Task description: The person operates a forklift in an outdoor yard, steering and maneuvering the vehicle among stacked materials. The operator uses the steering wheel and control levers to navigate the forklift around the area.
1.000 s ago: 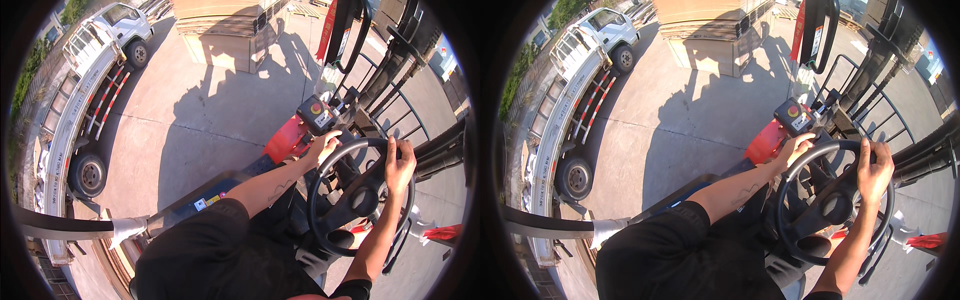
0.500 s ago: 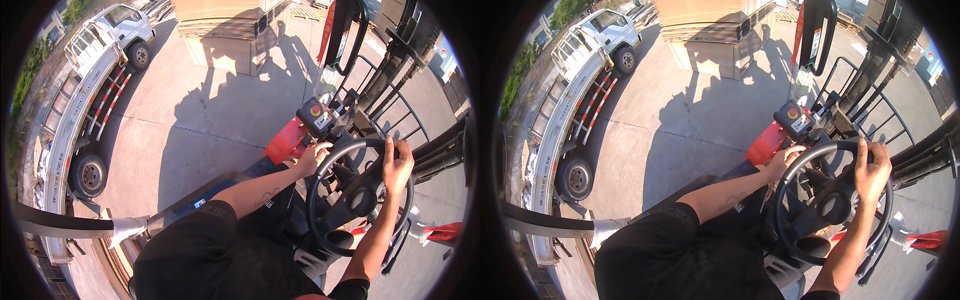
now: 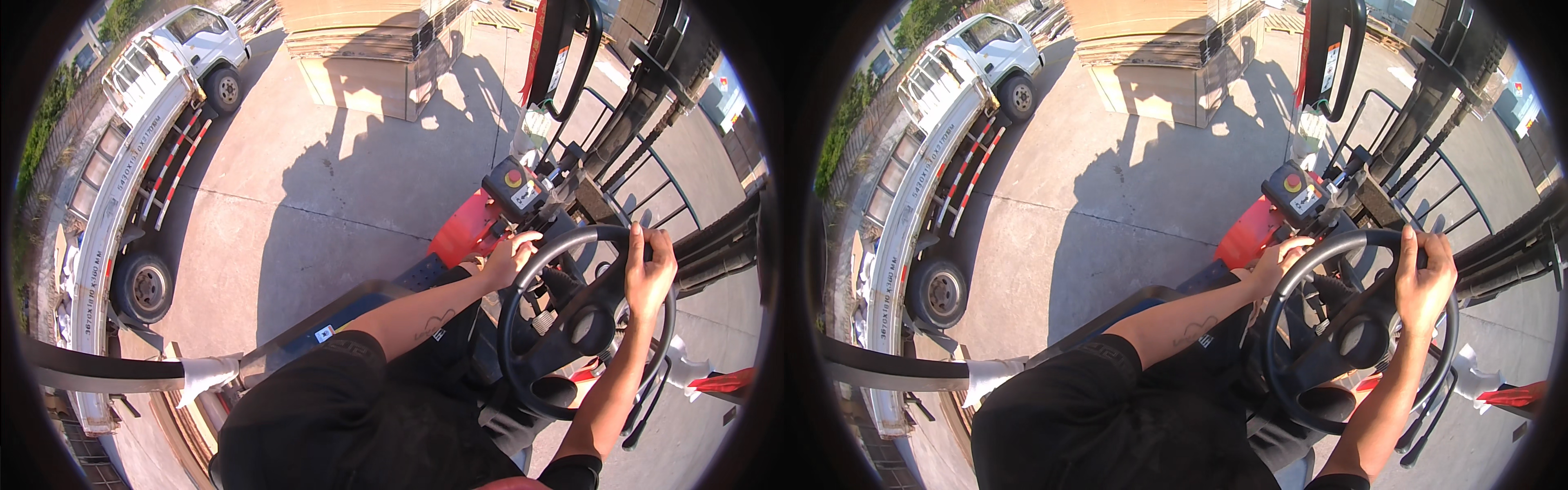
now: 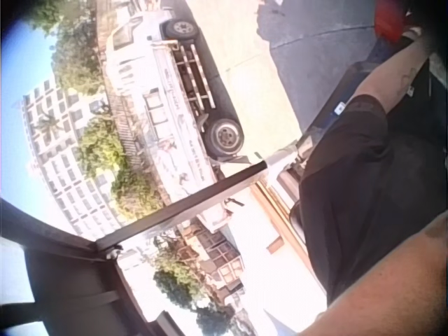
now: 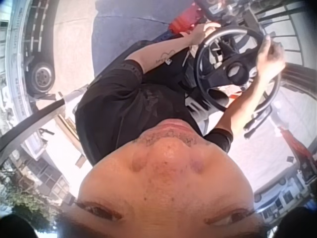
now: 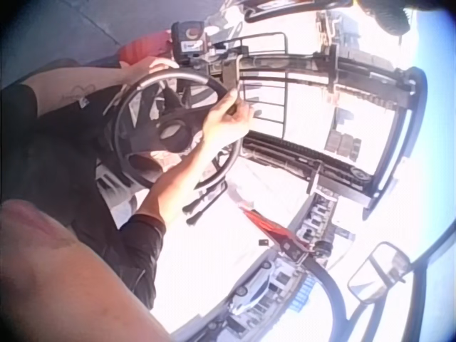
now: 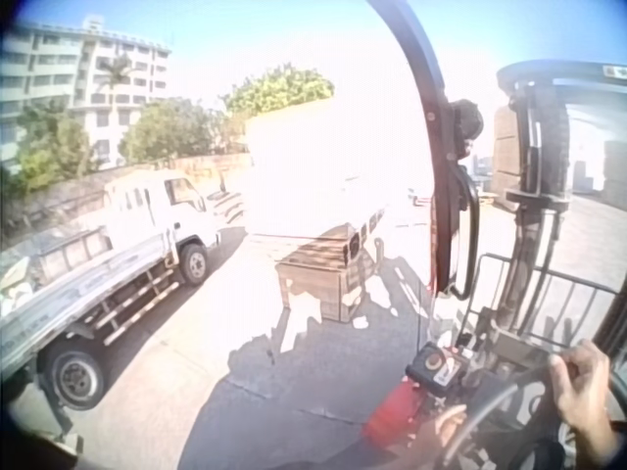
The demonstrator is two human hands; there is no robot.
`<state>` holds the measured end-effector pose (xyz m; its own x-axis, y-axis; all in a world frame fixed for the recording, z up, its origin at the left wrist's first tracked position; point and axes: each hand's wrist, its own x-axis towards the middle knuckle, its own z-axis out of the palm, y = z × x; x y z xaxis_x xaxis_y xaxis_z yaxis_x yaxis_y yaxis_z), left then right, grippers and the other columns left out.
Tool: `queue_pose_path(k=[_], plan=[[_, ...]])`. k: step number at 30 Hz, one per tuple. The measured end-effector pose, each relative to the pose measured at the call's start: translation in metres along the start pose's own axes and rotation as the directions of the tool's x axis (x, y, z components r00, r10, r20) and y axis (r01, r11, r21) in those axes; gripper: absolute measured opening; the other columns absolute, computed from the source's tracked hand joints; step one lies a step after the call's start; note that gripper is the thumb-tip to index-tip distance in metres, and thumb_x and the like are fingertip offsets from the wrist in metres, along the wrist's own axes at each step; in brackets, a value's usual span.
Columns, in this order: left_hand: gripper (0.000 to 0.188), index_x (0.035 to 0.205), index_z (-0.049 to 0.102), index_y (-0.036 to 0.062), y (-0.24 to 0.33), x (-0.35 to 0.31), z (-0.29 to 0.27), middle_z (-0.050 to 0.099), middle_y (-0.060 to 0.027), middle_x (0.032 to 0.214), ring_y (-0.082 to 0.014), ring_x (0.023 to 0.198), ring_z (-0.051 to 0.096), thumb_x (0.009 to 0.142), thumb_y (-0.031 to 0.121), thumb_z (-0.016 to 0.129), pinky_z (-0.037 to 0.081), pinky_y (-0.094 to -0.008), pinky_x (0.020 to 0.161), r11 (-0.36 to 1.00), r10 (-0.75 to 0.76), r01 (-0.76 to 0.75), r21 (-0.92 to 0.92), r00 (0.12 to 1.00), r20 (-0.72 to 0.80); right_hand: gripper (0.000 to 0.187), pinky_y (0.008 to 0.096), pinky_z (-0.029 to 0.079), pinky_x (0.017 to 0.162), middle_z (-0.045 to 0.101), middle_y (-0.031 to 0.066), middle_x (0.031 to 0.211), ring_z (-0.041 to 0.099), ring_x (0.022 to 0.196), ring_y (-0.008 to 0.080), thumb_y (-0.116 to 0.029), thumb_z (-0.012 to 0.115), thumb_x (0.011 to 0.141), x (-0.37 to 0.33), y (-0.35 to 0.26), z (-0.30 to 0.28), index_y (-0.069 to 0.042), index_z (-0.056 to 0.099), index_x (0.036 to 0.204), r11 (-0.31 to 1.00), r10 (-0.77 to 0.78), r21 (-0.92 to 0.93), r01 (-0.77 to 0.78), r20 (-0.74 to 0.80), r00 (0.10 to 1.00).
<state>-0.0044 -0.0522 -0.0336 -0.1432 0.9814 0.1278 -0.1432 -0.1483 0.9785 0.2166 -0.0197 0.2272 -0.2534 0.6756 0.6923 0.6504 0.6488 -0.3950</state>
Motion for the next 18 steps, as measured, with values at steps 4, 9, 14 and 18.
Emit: queue_pose_path(k=[4, 9, 14, 18], plan=[[0.038, 0.158, 0.061, 0.0059, 0.002, -0.008, 0.002, 0.073, -0.0003, 0.103, -0.0063, 0.089, 0.069, 0.123, 0.016, 0.053, 0.056, -0.0275, 0.078, 0.998, 0.049, -0.050, -0.031, 0.999, -0.015, 0.024, 0.0382, 0.051, 0.072, 0.065, 0.0132, 0.082, 0.064, 0.074, 0.0264, -0.017, 0.078, 0.109, -0.005, -0.002, -0.003, 0.003, 0.076, 0.095, 1.000, -0.023, 0.019, 0.023, -0.008, 1.000], [0.038, 0.153, 0.065, 0.0041, 0.006, -0.014, 0.002, 0.077, -0.0065, 0.109, -0.0121, 0.092, 0.070, 0.118, 0.014, 0.052, 0.057, -0.0313, 0.084, 1.000, 0.007, -0.006, 0.011, 0.999, -0.033, 0.023, 0.0372, 0.051, 0.073, 0.067, 0.0126, 0.082, 0.064, 0.074, 0.0249, -0.015, 0.078, 0.108, -0.007, -0.008, -0.008, 0.003, 0.076, 0.094, 0.999, -0.021, 0.038, 0.022, -0.007, 1.000], [0.037, 0.149, 0.065, -0.0018, 0.024, -0.026, -0.011, 0.081, -0.0085, 0.112, -0.0133, 0.095, 0.075, 0.116, 0.006, 0.050, 0.059, -0.0304, 0.087, 0.999, 0.045, -0.046, -0.020, 0.998, -0.036, 0.019, 0.0368, 0.053, 0.074, 0.072, 0.0132, 0.084, 0.067, 0.075, 0.0241, -0.010, 0.080, 0.105, -0.007, -0.023, -0.002, 0.004, 0.077, 0.093, 0.997, -0.015, 0.077, 0.015, 0.003, 1.000], [0.041, 0.149, 0.065, -0.0038, 0.042, -0.099, -0.014, 0.081, -0.0067, 0.105, -0.0082, 0.086, 0.072, 0.112, 0.004, 0.049, 0.059, -0.0268, 0.077, 0.999, 0.028, -0.030, -0.030, 0.998, -0.054, 0.016, 0.0390, 0.053, 0.072, 0.072, 0.0152, 0.083, 0.067, 0.073, 0.0268, -0.007, 0.081, 0.102, -0.055, -0.067, -0.027, 0.004, 0.077, 0.092, 0.990, -0.055, 0.128, 0.055, -0.002, 0.998]])
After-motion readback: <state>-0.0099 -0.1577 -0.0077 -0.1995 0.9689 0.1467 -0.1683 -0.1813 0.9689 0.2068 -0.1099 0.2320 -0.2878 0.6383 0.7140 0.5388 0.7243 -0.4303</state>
